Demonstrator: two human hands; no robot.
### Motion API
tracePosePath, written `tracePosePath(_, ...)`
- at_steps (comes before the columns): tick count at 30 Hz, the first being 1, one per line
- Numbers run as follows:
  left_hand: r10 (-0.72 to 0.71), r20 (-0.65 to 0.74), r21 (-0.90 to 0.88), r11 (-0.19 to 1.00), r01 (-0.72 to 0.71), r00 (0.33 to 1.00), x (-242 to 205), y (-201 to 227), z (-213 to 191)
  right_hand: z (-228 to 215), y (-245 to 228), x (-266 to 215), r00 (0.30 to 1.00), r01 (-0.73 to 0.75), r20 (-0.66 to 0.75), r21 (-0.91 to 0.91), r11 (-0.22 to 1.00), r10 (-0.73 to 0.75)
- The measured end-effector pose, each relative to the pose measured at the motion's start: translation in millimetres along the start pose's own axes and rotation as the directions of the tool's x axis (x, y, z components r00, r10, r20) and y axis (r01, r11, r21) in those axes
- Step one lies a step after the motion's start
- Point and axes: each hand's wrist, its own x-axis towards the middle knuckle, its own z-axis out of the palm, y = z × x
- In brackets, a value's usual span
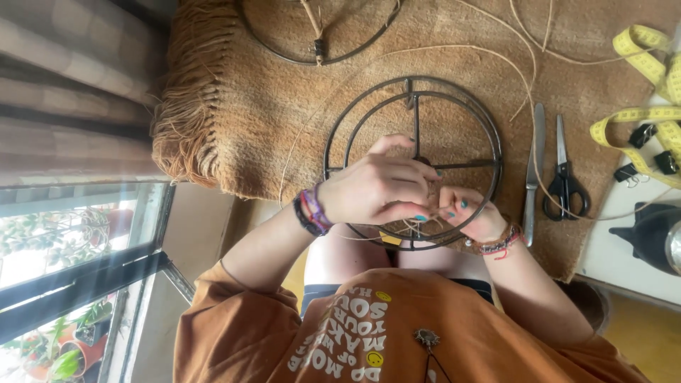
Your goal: Wrapping and tying twine onto a circular metal frame to create a decorative item
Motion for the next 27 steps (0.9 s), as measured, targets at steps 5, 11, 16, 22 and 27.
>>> tracePosePath(5,-0.046,-0.081,-0.037,0.998,0.043,0.996,-29,5,3,-53,55,-23,0.987,-0.117,-0.078,0.235,0.965,0.139)
tracePosePath(11,-0.046,-0.271,-0.144,0.990,0.007,0.962,-50,-16,23,-20,39,-2,0.971,-0.238,0.021,0.061,0.969,0.237)
tracePosePath(16,-0.006,-0.134,0.282,0.958,0.044,0.991,-41,0,23,-34,75,15,0.984,-0.178,0.035,0.305,0.935,0.176)
tracePosePath(22,-0.002,0.059,0.282,0.959,-0.015,0.998,-24,14,3,-19,27,17,0.990,-0.116,-0.133,-0.590,0.799,0.046)
tracePosePath(27,-0.067,-0.048,-0.086,0.994,0.062,0.997,-54,-2,-11,-16,25,15,0.984,-0.097,-0.177,-0.626,0.774,-0.020)
